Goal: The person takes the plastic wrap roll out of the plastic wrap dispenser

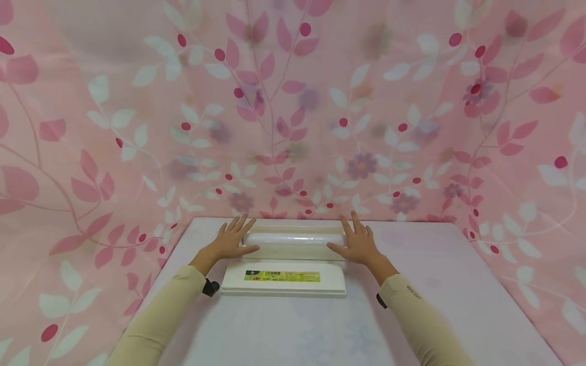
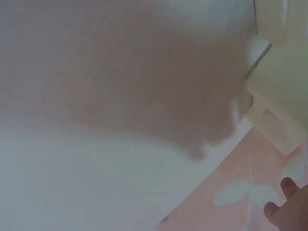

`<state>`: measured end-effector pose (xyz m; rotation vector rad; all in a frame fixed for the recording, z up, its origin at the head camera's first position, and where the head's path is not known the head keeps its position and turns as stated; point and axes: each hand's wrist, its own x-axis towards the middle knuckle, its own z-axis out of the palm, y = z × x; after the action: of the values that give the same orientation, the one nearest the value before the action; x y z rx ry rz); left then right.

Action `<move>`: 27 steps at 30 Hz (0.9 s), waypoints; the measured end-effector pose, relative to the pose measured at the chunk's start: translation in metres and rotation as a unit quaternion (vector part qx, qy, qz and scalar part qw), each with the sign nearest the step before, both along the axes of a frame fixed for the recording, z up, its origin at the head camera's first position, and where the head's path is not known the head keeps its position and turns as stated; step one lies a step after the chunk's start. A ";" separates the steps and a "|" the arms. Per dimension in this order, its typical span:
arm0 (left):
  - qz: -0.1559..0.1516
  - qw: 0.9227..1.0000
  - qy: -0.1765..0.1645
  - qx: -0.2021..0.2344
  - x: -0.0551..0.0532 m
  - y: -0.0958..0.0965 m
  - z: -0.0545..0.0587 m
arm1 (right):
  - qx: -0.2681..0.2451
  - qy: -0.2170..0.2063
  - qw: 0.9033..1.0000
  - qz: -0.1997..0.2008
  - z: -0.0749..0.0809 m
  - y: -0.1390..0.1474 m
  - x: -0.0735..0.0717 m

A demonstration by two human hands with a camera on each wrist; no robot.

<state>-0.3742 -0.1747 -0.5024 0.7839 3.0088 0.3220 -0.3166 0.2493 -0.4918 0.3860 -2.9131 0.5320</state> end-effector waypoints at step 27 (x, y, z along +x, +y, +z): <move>0.008 0.986 -0.129 0.103 -0.010 0.003 -0.001 | -0.152 0.013 0.984 0.096 -0.014 -0.060 -0.025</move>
<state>-0.3838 -0.1717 -0.5034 0.6695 2.7700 0.6883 -0.3413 0.1890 -0.5055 0.6248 -2.7221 0.9742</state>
